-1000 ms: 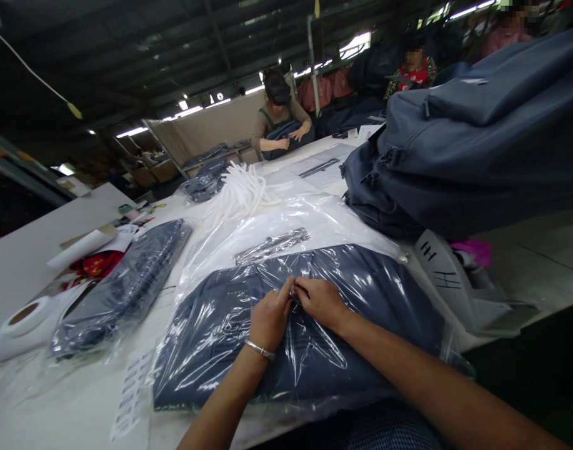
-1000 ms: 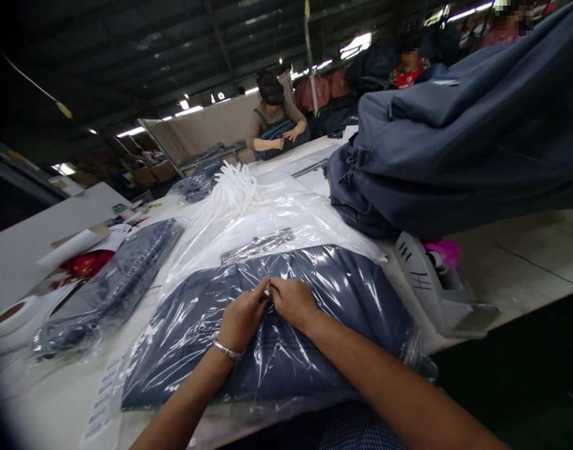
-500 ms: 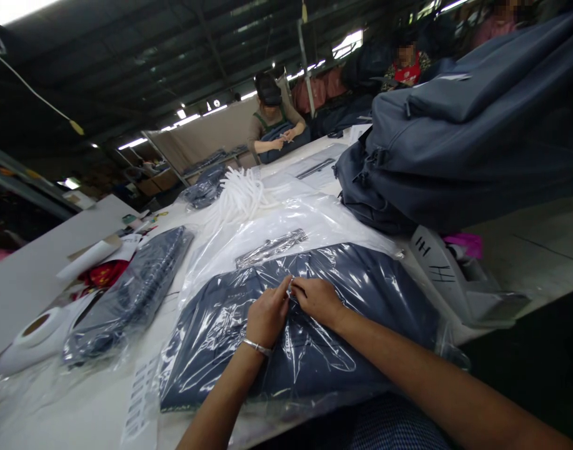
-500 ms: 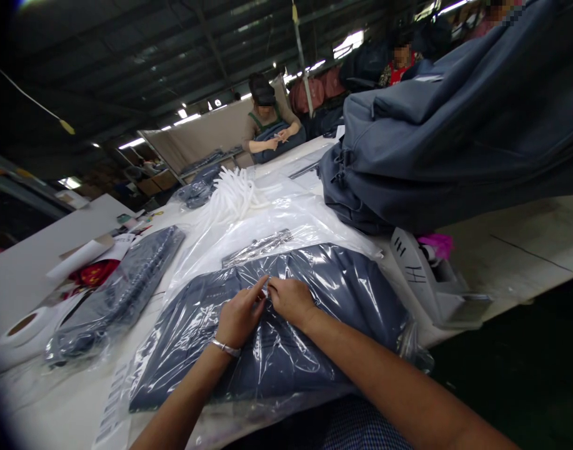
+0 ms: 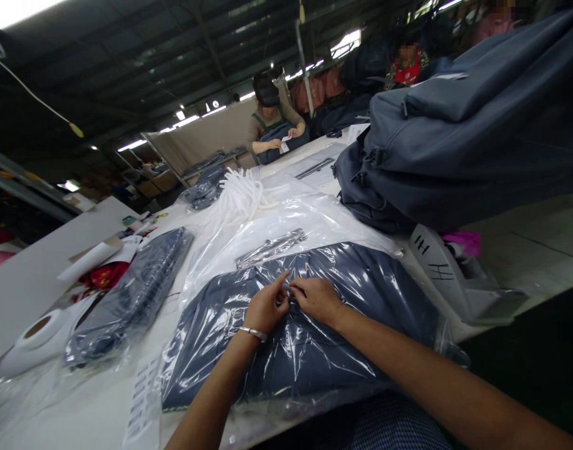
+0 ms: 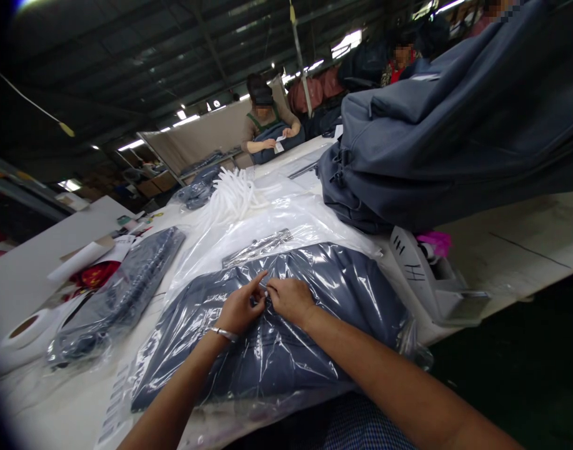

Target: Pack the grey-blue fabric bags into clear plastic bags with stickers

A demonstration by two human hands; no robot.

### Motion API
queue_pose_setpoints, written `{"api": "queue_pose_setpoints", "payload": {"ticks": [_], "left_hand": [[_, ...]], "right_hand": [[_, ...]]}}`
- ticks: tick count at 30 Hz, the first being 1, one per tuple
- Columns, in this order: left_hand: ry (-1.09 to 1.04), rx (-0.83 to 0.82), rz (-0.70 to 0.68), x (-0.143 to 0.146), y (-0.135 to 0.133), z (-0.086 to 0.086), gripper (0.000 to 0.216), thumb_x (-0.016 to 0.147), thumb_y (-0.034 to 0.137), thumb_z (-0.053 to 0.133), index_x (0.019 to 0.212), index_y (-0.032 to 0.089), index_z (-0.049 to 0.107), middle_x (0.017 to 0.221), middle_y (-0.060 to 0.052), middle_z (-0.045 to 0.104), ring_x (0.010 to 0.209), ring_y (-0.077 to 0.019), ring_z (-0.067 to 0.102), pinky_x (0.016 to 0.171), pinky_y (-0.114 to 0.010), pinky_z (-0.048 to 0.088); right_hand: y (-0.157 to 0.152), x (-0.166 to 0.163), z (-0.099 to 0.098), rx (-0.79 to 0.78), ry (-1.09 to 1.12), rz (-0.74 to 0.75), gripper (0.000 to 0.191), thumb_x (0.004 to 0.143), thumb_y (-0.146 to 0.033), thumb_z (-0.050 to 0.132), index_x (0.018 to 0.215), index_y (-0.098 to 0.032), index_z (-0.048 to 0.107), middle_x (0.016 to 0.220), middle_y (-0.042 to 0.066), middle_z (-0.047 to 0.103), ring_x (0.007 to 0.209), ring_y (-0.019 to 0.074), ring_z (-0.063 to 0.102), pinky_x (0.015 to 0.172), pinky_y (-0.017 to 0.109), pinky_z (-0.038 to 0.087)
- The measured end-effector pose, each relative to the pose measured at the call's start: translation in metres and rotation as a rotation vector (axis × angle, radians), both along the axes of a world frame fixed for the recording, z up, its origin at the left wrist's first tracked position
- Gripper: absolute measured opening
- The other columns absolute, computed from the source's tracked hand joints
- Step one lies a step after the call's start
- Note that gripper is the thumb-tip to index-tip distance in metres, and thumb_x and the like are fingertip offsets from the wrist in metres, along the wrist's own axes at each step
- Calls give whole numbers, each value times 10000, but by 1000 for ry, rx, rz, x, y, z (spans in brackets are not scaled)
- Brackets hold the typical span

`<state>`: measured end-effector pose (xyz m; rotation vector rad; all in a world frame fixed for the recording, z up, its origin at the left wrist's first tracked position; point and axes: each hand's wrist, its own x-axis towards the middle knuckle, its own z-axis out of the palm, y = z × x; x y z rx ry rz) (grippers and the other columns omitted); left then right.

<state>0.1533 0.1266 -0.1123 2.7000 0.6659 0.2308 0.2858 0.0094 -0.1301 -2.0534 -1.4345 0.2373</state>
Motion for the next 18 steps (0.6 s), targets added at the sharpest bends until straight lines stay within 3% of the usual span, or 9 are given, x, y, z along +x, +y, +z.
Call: {"api": "queue_pose_setpoints", "payload": {"ticks": [9, 14, 18], "left_hand": [[-144, -220, 90, -4, 9, -7, 645, 772, 202, 587, 1398, 219, 431, 794, 40, 675, 660, -106, 617, 676, -233, 479], [-122, -107, 83, -4, 11, -2, 489, 845, 211, 568, 1328, 276, 524, 964, 9, 733, 808, -145, 661, 754, -271, 488], [-3, 2, 37, -1, 2, 8, 501, 847, 217, 605, 1330, 322, 523, 995, 28, 744, 880, -180, 666, 787, -304, 477]], "right_hand": [[1, -1, -5, 13, 9, -7, 255, 955, -361, 454, 994, -277, 692, 928, 19, 747, 864, 190, 671, 686, 271, 372], [0, -1, -2, -19, 10, -8, 292, 971, -369, 415, 1002, -266, 688, 936, 30, 743, 872, 192, 666, 710, 275, 380], [1, -1, -1, -40, 8, -5, 295, 972, -353, 407, 1011, -260, 684, 950, 37, 741, 877, 195, 663, 725, 275, 389]]}}
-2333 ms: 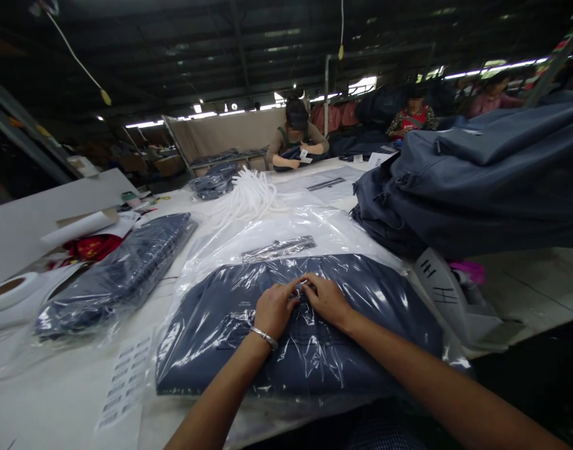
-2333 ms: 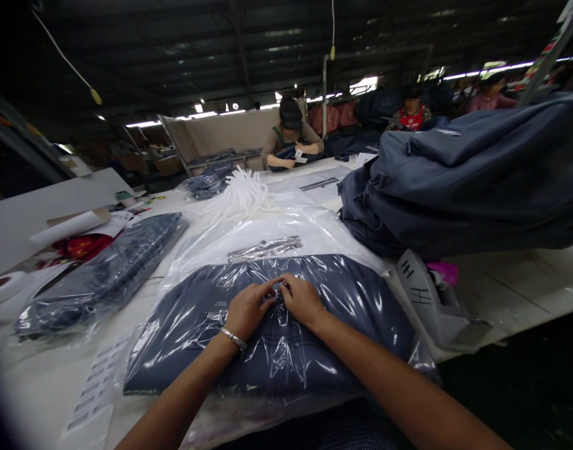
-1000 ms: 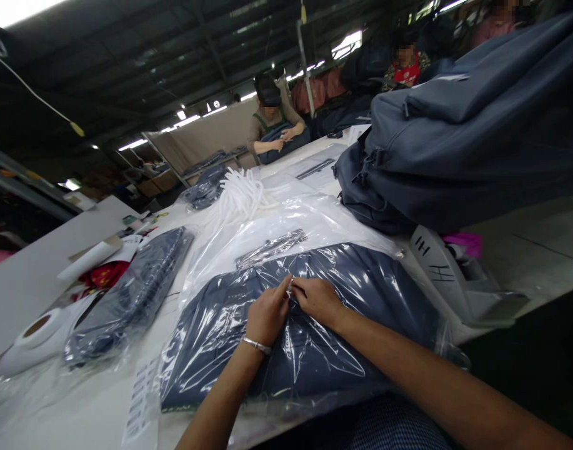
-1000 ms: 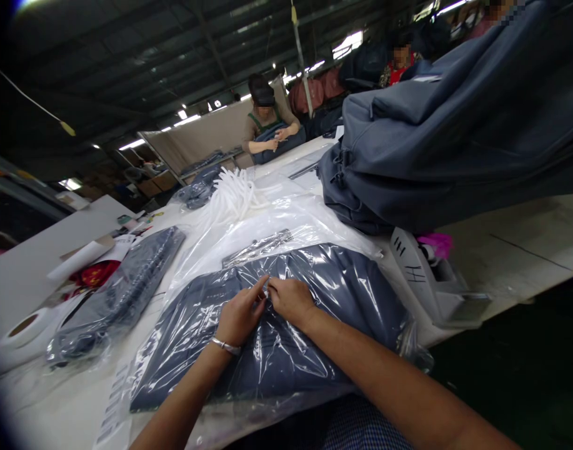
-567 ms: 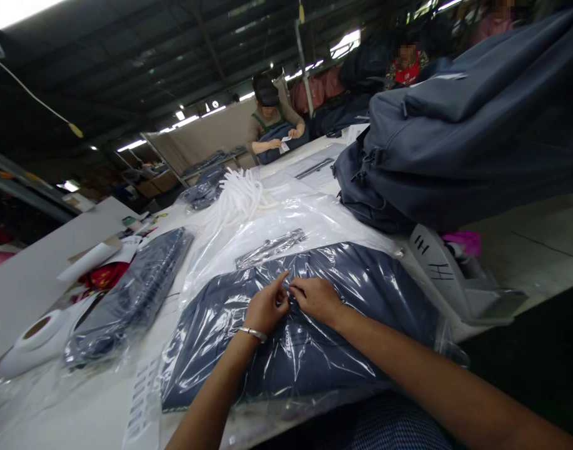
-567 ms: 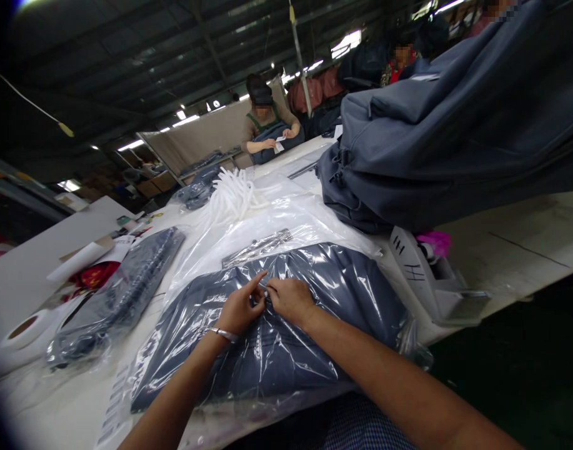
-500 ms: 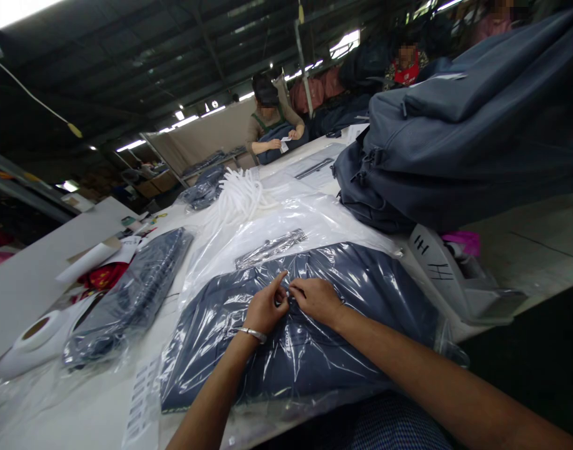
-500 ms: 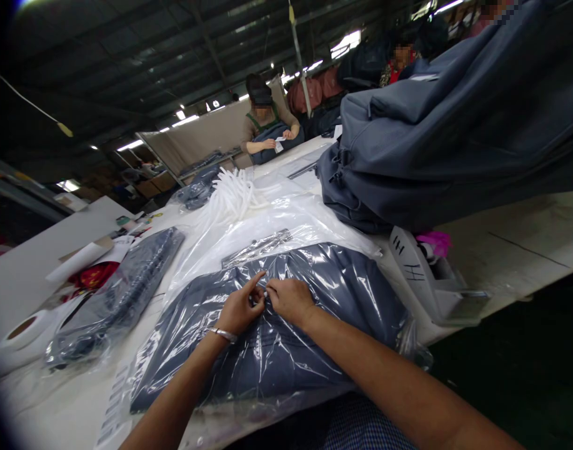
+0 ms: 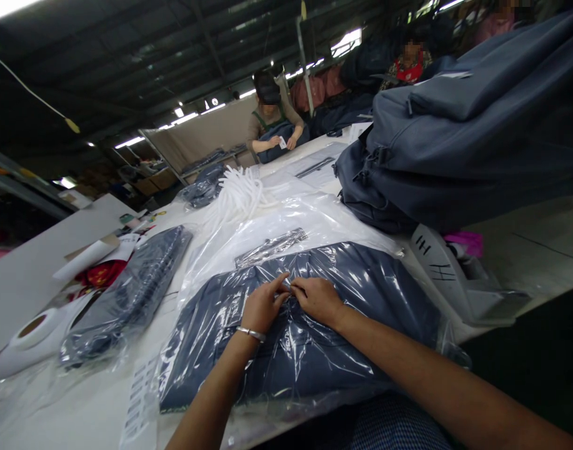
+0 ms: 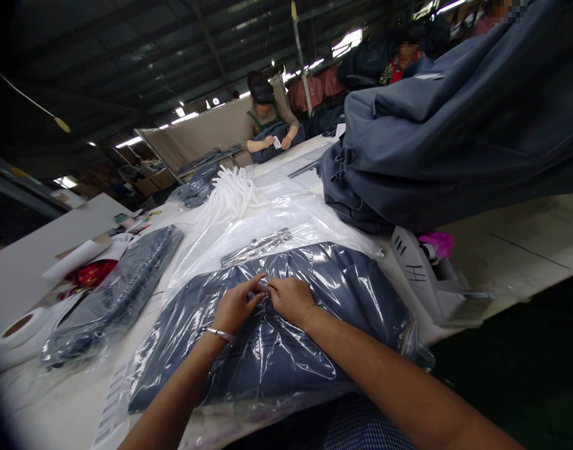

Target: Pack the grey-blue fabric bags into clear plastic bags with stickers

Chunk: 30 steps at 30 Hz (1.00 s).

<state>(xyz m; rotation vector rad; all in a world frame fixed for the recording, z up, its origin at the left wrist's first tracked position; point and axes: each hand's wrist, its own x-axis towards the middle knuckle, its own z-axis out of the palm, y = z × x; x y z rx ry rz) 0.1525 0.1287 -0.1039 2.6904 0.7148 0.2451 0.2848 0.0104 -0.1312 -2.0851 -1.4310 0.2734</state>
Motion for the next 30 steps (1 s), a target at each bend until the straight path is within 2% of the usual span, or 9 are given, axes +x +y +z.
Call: {"api": "queue_pose_setpoints", "payload": {"ticks": [6, 13, 18, 25, 30], "left_hand": [[87, 21, 29, 5, -13, 10, 604, 826, 189, 638, 1390, 310, 458, 989, 17, 748, 919, -187, 677, 821, -305, 474], [140, 2, 73, 8, -17, 12, 647, 805, 165, 612, 1412, 303, 434, 935, 5, 755, 873, -212, 692, 729, -293, 460], [98, -21, 45, 9, -10, 4, 647, 800, 165, 580, 1420, 269, 425, 875, 5, 735, 805, -188, 683, 721, -278, 462], [-77, -262, 32, 4, 2, -13, 551, 833, 209, 534, 1379, 208, 458, 869, -4, 706, 782, -146, 662, 795, -281, 488], [-99, -286, 82, 5, 1, -16, 586, 790, 245, 573, 1359, 168, 458, 781, 16, 683, 672, -127, 635, 708, -255, 494]], "right_hand": [[0, 0, 1, -3, -16, -3, 284, 966, -349, 413, 977, -254, 681, 931, 32, 741, 868, 196, 669, 693, 276, 388], [-2, 0, 4, -3, -2, -1, 275, 960, -345, 426, 1001, -257, 683, 952, 37, 741, 881, 203, 670, 702, 282, 399], [-1, 0, 4, -5, 16, 1, 272, 954, -331, 431, 1008, -254, 686, 955, 39, 740, 886, 201, 666, 714, 282, 399], [-1, 0, 1, 13, -6, -1, 293, 968, -359, 413, 1014, -256, 684, 947, 44, 742, 864, 202, 666, 701, 284, 390], [-1, 0, 1, 15, 1, -7, 264, 964, -348, 439, 995, -250, 683, 926, 41, 744, 867, 196, 671, 693, 270, 385]]}}
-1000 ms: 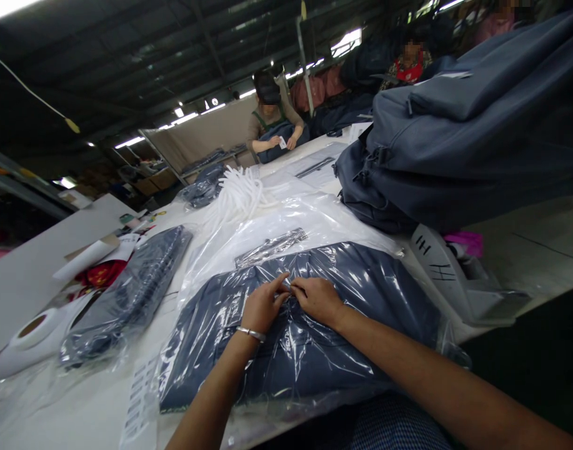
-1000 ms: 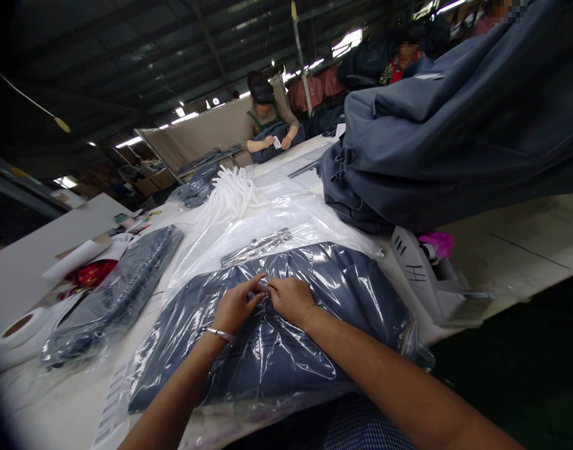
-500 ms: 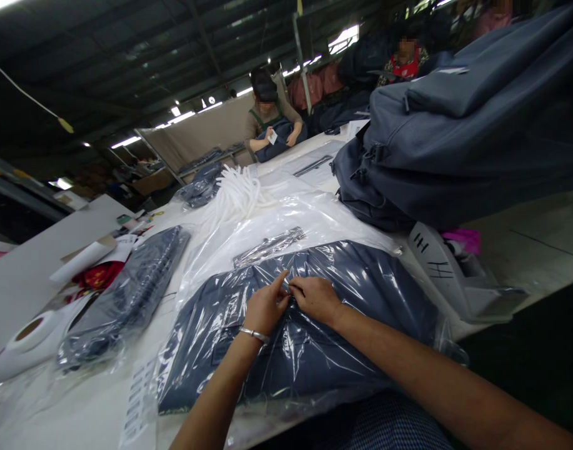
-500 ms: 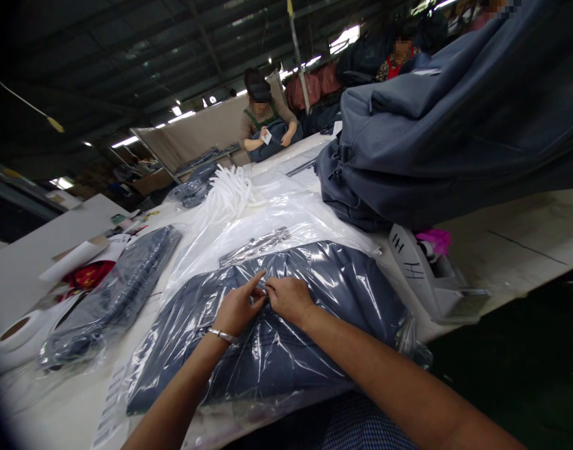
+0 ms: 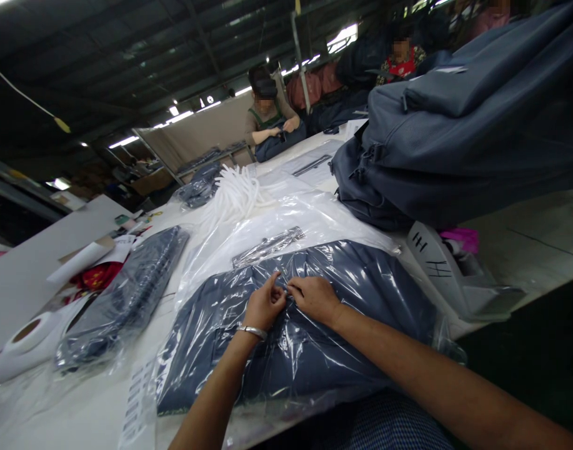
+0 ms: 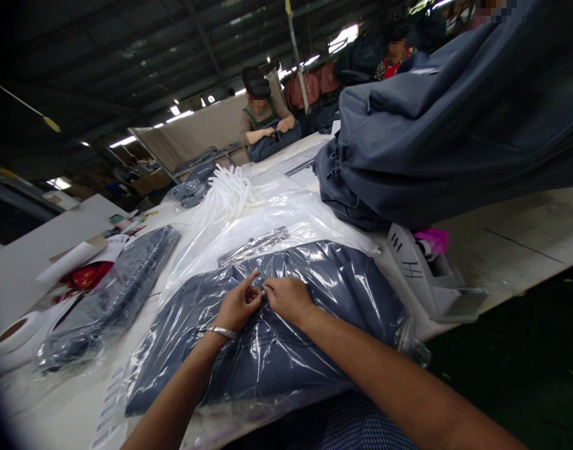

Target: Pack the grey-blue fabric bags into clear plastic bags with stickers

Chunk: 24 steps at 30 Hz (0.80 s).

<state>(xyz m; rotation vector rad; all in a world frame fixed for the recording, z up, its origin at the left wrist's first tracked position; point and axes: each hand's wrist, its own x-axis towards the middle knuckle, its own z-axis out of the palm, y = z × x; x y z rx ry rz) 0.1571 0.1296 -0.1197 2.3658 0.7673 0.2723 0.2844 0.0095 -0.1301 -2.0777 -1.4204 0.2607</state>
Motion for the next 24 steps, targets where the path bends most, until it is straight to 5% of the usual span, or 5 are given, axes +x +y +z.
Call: {"api": "queue_pose_setpoints", "payload": {"ticks": [24], "left_hand": [[-62, -184, 28, 1, 7, -4, 587, 774, 315, 576, 1314, 116, 459, 744, 12, 666, 682, -138, 638, 722, -287, 505]], "right_hand": [[0, -1, 2, -24, -16, 7, 252, 951, -336, 449, 969, -247, 684, 898, 43, 736, 846, 194, 665, 690, 275, 394]]}}
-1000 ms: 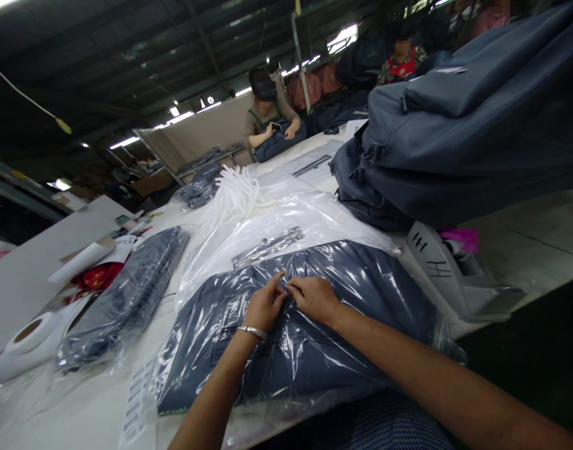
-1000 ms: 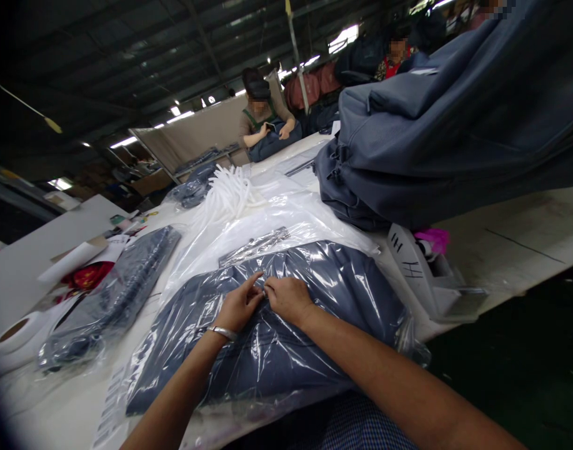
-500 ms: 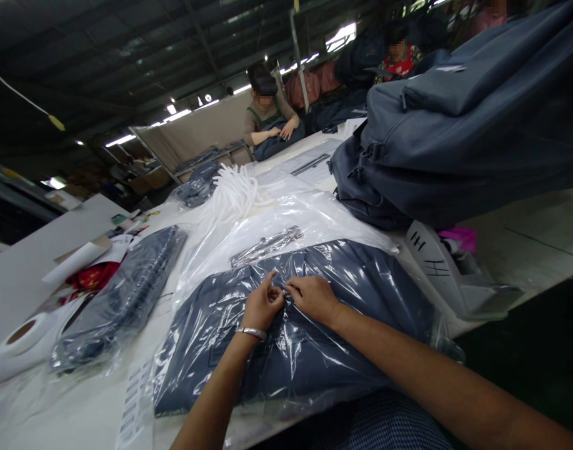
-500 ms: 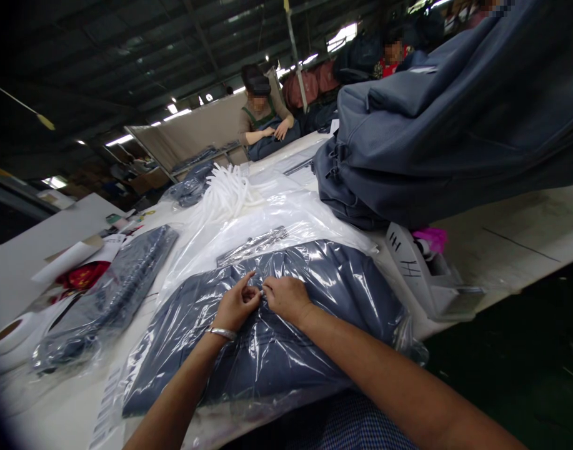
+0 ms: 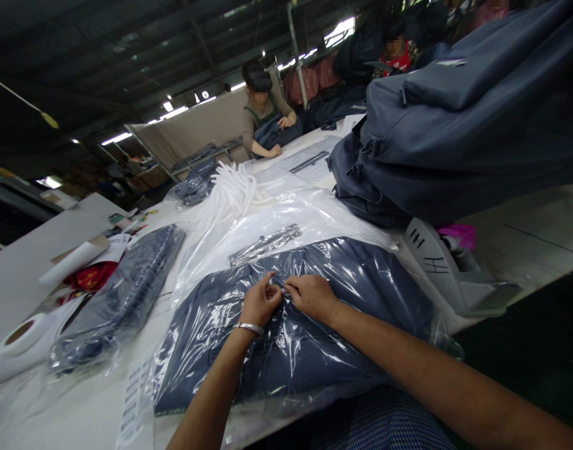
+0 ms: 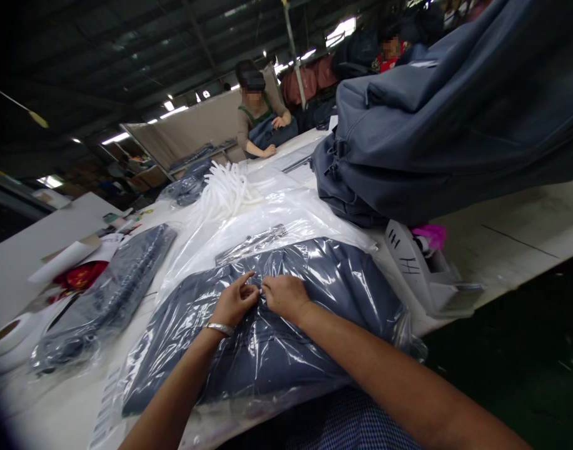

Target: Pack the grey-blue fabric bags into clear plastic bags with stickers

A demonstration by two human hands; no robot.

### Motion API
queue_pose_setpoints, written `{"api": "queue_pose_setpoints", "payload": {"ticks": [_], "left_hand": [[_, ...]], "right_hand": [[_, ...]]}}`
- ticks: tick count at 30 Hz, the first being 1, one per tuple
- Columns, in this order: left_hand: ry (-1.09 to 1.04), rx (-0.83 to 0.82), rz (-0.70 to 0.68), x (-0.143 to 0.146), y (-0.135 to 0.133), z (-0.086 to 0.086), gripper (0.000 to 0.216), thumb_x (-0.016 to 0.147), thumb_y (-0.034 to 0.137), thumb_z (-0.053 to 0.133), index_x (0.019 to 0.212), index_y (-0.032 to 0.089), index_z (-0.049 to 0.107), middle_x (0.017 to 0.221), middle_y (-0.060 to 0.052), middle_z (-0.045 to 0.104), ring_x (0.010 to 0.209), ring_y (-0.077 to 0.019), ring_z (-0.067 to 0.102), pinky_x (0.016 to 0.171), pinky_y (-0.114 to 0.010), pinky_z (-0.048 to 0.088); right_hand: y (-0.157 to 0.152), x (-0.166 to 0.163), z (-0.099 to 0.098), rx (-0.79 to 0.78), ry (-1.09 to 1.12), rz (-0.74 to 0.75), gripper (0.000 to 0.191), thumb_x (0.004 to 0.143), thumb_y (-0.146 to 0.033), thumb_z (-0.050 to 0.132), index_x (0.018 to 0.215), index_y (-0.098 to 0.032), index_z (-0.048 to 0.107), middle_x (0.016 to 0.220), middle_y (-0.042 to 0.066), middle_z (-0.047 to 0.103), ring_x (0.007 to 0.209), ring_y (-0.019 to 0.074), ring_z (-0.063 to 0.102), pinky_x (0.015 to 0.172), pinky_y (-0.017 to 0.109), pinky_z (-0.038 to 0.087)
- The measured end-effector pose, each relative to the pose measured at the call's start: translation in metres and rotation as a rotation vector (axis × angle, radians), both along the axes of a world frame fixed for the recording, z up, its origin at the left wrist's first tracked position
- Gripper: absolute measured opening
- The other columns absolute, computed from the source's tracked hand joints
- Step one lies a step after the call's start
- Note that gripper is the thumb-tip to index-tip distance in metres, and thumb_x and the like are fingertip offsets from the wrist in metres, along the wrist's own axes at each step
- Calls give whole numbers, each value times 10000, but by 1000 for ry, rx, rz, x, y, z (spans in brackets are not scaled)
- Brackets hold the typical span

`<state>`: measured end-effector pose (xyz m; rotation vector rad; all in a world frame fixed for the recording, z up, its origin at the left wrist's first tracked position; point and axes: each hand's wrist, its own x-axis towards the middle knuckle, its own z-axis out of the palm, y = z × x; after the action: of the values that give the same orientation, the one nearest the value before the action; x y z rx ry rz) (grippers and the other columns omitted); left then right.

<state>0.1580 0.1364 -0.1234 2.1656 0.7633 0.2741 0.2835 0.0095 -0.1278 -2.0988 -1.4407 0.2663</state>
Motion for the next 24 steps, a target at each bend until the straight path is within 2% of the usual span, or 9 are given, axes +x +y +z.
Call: {"api": "queue_pose_setpoints", "payload": {"ticks": [5, 10, 16, 24], "left_hand": [[18, 4, -30, -1, 5, 3, 579, 797, 310, 567, 1326, 106, 449, 762, 3, 671, 715, -148, 647, 735, -296, 508], [41, 46, -66, -1, 5, 4, 527, 829, 276, 545, 1326, 119, 463, 789, -11, 681, 767, -160, 654, 785, -306, 500], [35, 113, -81, 0, 3, 1, 469, 852, 244, 510, 1314, 169, 476, 819, 0, 668, 772, -150, 635, 798, -290, 473], [47, 158, -79, 1, 1, 0, 424, 863, 230, 488, 1283, 171, 493, 803, 1, 649, 745, -149, 609, 781, -284, 452]], "right_hand": [[-1, 1, -2, 92, 64, 58, 200, 920, -345, 541, 1034, -251, 675, 914, 25, 717, 852, 174, 639, 727, 269, 408], [-1, 5, -7, 168, 59, 162, 161, 867, -323, 651, 990, -225, 684, 953, 27, 690, 919, 174, 607, 767, 266, 415], [2, 7, -11, 124, 68, 201, 131, 910, -240, 591, 991, -211, 690, 962, 29, 705, 946, 168, 613, 817, 271, 417], [0, 6, -7, 97, 68, 199, 142, 926, -226, 558, 1011, -221, 672, 986, 26, 707, 959, 172, 612, 819, 271, 409]]}}
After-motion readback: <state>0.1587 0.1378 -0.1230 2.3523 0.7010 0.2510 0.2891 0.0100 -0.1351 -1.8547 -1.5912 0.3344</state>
